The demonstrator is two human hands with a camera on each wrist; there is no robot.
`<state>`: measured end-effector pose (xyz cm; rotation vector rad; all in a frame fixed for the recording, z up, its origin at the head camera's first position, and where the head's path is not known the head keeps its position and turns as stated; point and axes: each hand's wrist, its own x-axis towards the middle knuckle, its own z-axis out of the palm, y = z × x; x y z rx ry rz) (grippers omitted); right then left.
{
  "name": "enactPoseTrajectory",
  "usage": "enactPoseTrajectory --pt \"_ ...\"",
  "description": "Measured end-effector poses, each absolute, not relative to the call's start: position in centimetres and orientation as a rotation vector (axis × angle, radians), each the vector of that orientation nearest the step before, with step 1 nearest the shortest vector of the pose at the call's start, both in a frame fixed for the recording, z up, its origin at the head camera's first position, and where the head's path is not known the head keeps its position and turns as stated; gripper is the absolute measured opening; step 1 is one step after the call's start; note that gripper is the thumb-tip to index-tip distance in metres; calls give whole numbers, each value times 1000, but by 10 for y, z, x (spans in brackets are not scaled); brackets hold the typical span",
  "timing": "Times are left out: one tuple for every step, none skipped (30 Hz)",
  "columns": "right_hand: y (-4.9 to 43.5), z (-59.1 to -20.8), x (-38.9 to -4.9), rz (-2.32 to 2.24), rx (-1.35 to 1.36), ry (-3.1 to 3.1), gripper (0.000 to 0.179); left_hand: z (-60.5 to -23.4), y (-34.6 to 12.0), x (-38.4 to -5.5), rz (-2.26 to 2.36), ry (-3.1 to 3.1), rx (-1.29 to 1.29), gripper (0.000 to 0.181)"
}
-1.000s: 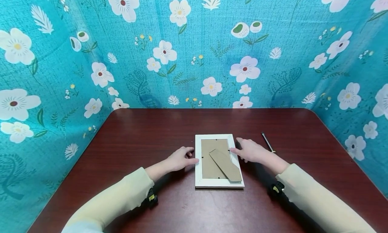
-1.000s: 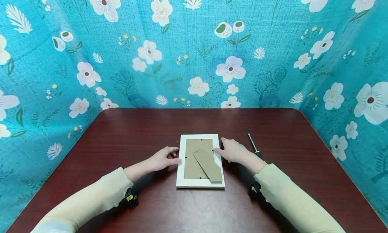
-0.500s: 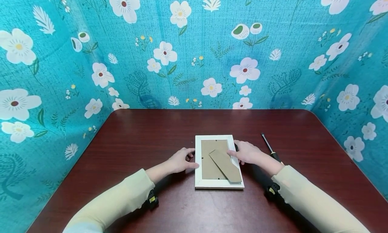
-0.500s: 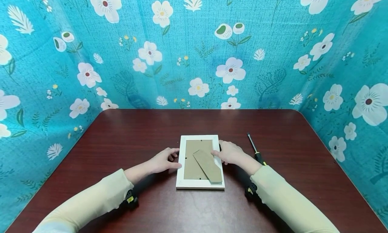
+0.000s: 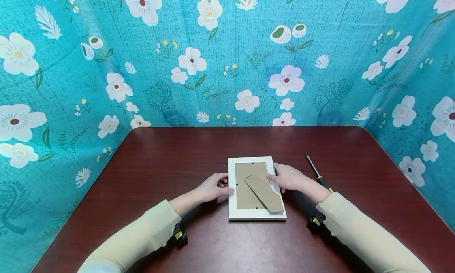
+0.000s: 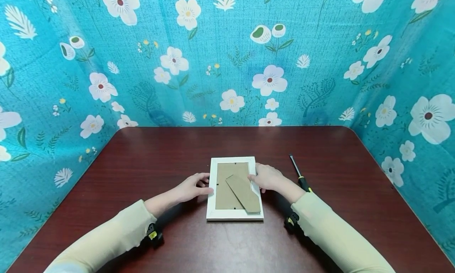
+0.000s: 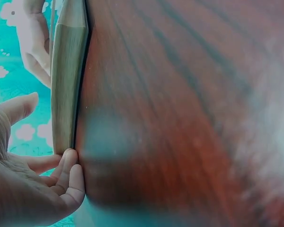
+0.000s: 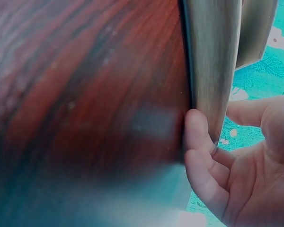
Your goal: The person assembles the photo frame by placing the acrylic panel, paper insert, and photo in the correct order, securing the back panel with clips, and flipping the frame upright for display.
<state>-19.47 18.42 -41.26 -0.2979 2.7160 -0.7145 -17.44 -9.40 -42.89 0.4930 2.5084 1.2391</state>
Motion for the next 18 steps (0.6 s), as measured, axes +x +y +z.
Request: enactPoseTrajectory --pt "184 -412 -195 -707 -295 2715 48 -429 -94 -174 1266 2484 479 55" --pt "184 -412 -195 -703 -291 2714 48 -428 -94 -174 1294 2455 463 56" --pt "184 -412 -195 -699 -290 2713 47 -428 -94 -174 1326 2422 440 58" --pt "184 -412 -195 -695 -287 2713 47 -427 -94 -174 1361 2383 414 59" --pt "184 -411 -195 -693 -293 2712 46 -426 -94 -174 1394 2346 384 61" --pt "184 -411 -195 -697 -289 2709 45 -426 -94 -174 1422 2311 352 62" --pt "184 -410 -195 -701 -292 2707 45 -425 -94 -173 1449 2279 325 63" --pt "184 -410 -195 -705 -294 2706 43 -424 -94 -173 1477 2243 298 65" --pt "184 -410 -195 -708 -299 2704 42 -423 -94 -173 1501 2210 275 66" --pt "184 -410 -195 -713 -299 2701 41 -423 -94 -173 1524 2175 260 67" --pt "184 -410 -195 -717 -301 2698 40 -423 -93 -172 1550 2138 245 68" --pt "184 -409 -195 -715 -299 2695 40 -422 -93 -172 1579 2096 232 69" --pt "185 -409 -195 -714 -301 2693 40 -422 -93 -171 1608 2055 222 69" --pt "185 -409 -195 -713 -294 2691 41 -422 -93 -171 1637 2014 215 69" --pt "185 -409 -194 -712 -290 2688 42 -423 -93 -170 1668 1978 212 69" --pt "185 -409 -194 -713 -287 2684 44 -423 -93 -170 1699 1946 210 69" --pt "186 -409 -194 -712 -287 2680 47 -423 -94 -169 1729 1920 207 69" --pt "186 -409 -194 -715 -283 2675 48 -424 -94 -169 1756 1899 208 68"
